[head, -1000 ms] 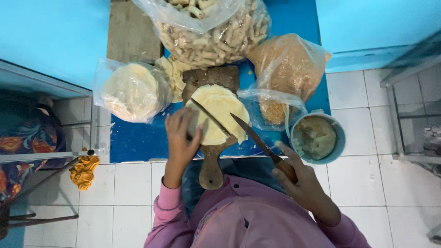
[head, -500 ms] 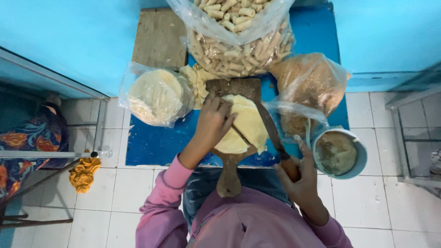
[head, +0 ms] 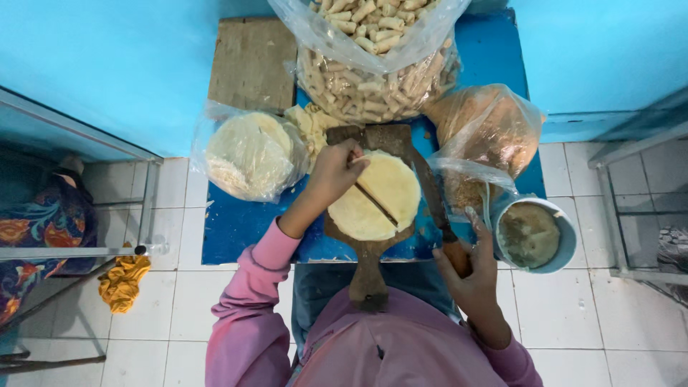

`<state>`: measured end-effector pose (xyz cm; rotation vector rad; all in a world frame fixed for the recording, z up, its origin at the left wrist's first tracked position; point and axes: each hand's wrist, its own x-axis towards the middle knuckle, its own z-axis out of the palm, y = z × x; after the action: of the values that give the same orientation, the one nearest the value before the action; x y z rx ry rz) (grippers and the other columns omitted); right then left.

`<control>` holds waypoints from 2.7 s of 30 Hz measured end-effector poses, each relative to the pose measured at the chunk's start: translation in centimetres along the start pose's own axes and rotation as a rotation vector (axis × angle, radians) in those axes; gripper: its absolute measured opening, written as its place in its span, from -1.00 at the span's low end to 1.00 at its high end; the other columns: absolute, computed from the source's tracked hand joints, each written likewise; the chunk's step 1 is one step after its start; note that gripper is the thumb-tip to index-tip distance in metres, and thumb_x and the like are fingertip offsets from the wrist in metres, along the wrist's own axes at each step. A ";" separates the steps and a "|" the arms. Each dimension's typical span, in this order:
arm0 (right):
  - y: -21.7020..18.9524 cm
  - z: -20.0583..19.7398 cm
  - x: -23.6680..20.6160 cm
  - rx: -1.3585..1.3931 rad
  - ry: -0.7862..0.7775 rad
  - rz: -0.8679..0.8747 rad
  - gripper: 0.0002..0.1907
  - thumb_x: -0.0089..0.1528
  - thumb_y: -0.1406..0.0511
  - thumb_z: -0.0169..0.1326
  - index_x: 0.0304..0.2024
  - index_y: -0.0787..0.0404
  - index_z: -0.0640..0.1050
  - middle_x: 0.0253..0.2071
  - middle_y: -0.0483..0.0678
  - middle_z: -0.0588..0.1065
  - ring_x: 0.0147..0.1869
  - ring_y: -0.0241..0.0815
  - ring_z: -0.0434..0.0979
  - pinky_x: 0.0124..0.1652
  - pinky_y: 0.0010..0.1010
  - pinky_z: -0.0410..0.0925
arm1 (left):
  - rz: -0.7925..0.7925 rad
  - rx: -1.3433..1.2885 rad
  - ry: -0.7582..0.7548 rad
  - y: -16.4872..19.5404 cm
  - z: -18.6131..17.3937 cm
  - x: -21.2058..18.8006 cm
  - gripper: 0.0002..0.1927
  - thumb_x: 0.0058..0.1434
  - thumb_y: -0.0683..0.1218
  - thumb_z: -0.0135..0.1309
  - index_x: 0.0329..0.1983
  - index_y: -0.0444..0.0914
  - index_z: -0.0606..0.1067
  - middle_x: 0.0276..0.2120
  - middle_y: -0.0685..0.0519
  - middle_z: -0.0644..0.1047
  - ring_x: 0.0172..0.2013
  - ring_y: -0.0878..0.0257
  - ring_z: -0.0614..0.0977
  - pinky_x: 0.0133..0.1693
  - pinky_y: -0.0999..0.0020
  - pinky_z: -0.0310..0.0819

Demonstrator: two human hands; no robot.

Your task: The person sits at a low table and cuts a round of flatbread dough into wedges using a knife on a wooden board, stacking the cut pieces. They then tear the wedges into smaller pieces by hand and place them into a bowl.

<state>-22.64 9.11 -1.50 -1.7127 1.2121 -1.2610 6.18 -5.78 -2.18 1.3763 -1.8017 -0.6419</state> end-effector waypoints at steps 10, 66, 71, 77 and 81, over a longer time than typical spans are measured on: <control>1.0 0.9 0.3 -0.055 0.012 0.095 -0.17 0.21 0.43 0.21 0.44 0.36 0.10 -0.03 0.16 0.57 -0.07 -0.20 0.64 -0.12 -0.44 0.47 | 0.071 0.204 0.015 -0.3 -1.2 -0.5 -0.82 0.01 -0.16 0.29 -0.37 -0.30 0.53 -0.31 -0.18 0.54 -0.23 -0.14 0.60 -0.22 0.06 0.48; 2.7 4.5 1.3 0.070 0.054 -0.065 -0.14 0.25 0.49 0.18 0.50 0.41 0.06 0.33 0.22 0.34 0.16 -0.21 0.52 0.02 -0.45 0.43 | -0.157 0.435 -0.318 -5.4 -23.5 4.4 -0.46 -0.14 0.03 0.41 -0.07 -0.27 0.63 -0.23 -0.11 0.62 -0.16 -0.01 0.66 -0.11 0.17 0.51; 2.5 4.3 1.1 -0.104 0.067 0.067 -0.07 0.17 0.45 0.28 0.48 0.38 0.08 -0.15 0.12 0.54 -0.16 -0.25 0.56 -0.16 -0.44 0.44 | 0.123 0.789 0.171 -1.6 -20.2 2.1 -0.43 -0.23 -0.12 0.33 -0.05 -0.31 0.61 -0.14 -0.21 0.58 -0.11 -0.17 0.58 -0.17 0.01 0.44; 1.5 5.1 2.4 -0.253 0.041 0.035 -0.01 0.16 0.38 0.30 0.48 0.40 0.00 -0.17 0.06 0.58 -0.18 -0.20 0.63 -0.17 -0.42 0.43 | 0.327 0.230 -0.138 2.7 -9.1 -3.5 -0.63 0.24 -0.14 0.15 0.10 -0.35 0.50 0.01 -0.22 0.51 0.07 -0.20 0.52 0.13 0.01 0.40; 0.6 6.5 2.8 -0.345 -0.045 0.217 0.07 0.20 0.33 0.27 0.55 0.33 -0.11 -0.46 0.07 0.48 -0.47 -0.06 0.46 -0.35 -0.33 0.35 | 0.401 0.254 -0.180 1.2 -4.7 -4.6 -0.57 0.28 -0.09 0.14 0.16 -0.38 0.45 0.07 -0.22 0.48 0.10 -0.18 0.48 0.10 -0.01 0.37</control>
<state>-16.37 6.27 -3.13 -1.7760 1.6125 -0.9194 9.89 -0.76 0.27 1.0883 -2.2854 -0.3397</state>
